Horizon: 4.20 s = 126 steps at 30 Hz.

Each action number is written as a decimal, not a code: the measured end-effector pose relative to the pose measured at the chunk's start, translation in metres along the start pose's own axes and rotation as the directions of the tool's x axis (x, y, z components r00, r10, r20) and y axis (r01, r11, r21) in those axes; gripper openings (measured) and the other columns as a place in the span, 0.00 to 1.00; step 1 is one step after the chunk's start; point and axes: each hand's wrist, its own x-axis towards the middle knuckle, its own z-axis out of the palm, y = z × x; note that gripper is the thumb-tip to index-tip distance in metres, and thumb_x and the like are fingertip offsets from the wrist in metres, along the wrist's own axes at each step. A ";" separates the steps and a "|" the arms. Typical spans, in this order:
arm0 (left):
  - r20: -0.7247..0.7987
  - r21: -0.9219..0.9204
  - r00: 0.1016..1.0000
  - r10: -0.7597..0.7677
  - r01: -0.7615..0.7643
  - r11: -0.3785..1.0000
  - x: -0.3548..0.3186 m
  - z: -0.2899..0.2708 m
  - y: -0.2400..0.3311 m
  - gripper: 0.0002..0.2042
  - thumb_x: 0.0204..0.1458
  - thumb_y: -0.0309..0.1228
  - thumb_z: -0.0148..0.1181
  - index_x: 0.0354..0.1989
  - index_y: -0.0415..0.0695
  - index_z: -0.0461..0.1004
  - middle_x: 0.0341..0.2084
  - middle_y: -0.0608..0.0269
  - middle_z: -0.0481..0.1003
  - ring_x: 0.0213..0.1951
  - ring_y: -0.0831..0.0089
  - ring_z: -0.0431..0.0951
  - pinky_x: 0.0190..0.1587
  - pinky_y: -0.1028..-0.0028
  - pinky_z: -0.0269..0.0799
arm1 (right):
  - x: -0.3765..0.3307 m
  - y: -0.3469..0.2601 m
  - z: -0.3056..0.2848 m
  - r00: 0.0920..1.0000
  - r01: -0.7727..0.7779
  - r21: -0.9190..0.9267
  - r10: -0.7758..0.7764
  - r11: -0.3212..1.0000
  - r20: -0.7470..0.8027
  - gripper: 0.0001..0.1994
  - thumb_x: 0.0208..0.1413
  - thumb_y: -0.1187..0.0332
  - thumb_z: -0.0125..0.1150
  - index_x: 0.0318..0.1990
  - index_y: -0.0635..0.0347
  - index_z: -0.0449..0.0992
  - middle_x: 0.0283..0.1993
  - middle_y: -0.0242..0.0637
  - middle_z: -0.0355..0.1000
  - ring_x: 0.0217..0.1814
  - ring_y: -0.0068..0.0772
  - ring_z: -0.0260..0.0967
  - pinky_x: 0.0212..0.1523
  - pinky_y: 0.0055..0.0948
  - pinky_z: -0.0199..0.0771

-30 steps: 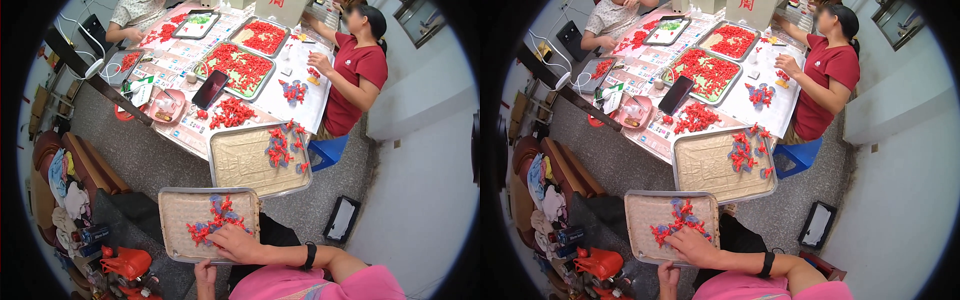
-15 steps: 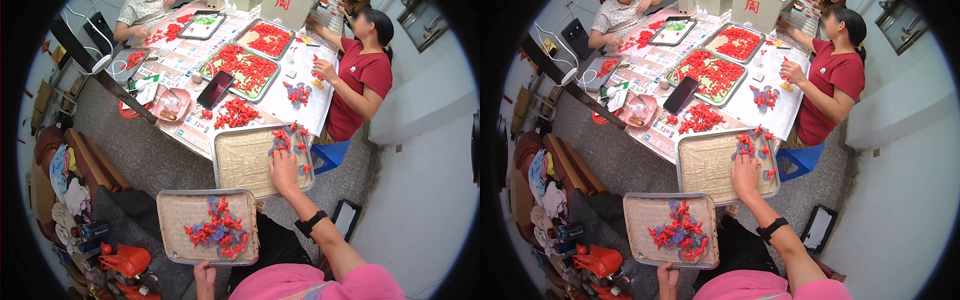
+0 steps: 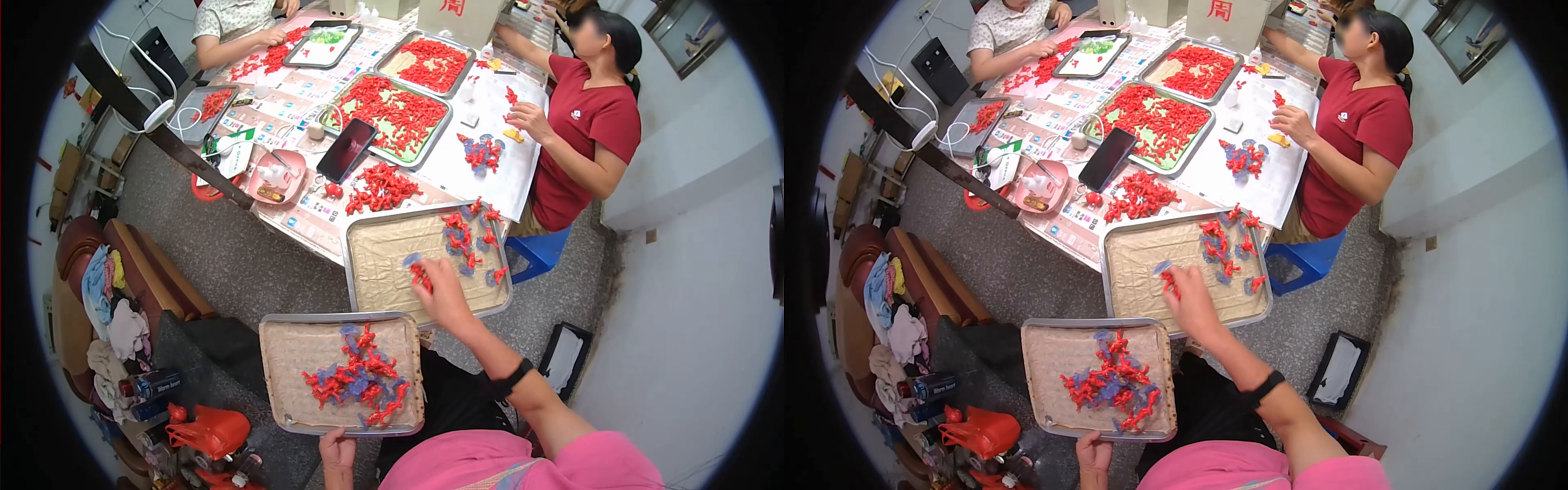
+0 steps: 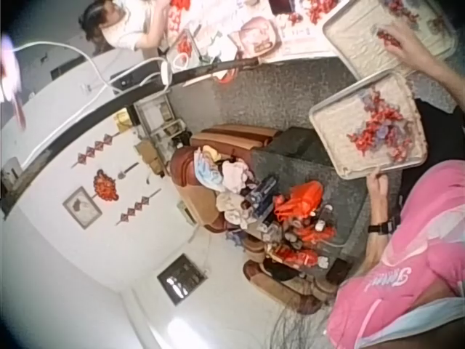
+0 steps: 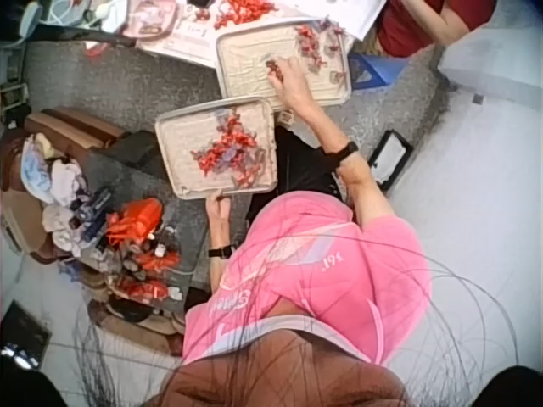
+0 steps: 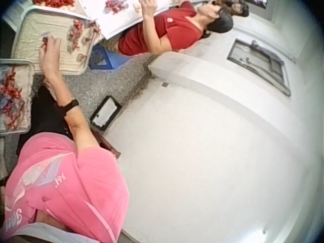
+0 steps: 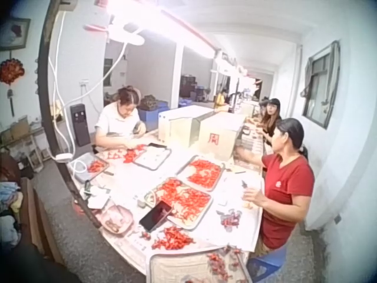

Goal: Applying glue and assembling small red and blue plastic components into finished toy or decoration parts at a factory workstation.

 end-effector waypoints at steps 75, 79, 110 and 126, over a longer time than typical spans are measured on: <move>-0.063 0.289 0.988 0.142 -0.119 0.950 -0.014 -0.027 0.037 0.11 0.46 0.25 0.55 0.38 0.35 0.74 0.34 0.55 0.75 0.40 0.63 0.75 0.44 0.67 0.72 | -0.090 0.087 0.046 0.472 -0.479 0.833 0.719 -0.277 0.510 0.18 0.54 0.74 0.55 0.53 0.63 0.63 0.49 0.47 0.67 0.52 0.47 0.67 0.49 0.52 0.71; -0.042 0.091 0.995 0.096 -0.092 0.992 -0.008 -0.023 0.050 0.16 0.43 0.19 0.53 0.44 0.33 0.71 0.39 0.51 0.74 0.44 0.56 0.74 0.51 0.62 0.70 | -0.106 0.095 0.013 0.566 -0.294 0.939 0.759 -0.178 0.321 0.23 0.48 0.80 0.50 0.55 0.69 0.59 0.53 0.52 0.63 0.55 0.53 0.64 0.51 0.60 0.69; 0.319 0.532 0.933 -0.167 -0.030 0.846 0.106 0.129 0.020 0.18 0.43 0.20 0.54 0.46 0.34 0.71 0.38 0.57 0.75 0.37 0.65 0.78 0.42 0.66 0.75 | -0.015 -0.034 -0.224 0.851 -0.336 -0.109 0.352 0.935 0.390 0.16 0.45 0.64 0.50 0.32 0.72 0.73 0.25 0.31 0.68 0.27 0.26 0.65 0.29 0.27 0.66; 0.338 0.507 0.913 -0.227 0.026 0.862 0.111 0.156 -0.019 0.21 0.43 0.17 0.53 0.50 0.35 0.70 0.43 0.55 0.75 0.42 0.62 0.77 0.47 0.63 0.73 | -0.011 -0.201 -0.224 0.916 0.221 -0.671 0.085 0.708 0.392 0.11 0.46 0.69 0.50 0.32 0.72 0.71 0.27 0.59 0.72 0.32 0.58 0.72 0.40 0.47 0.71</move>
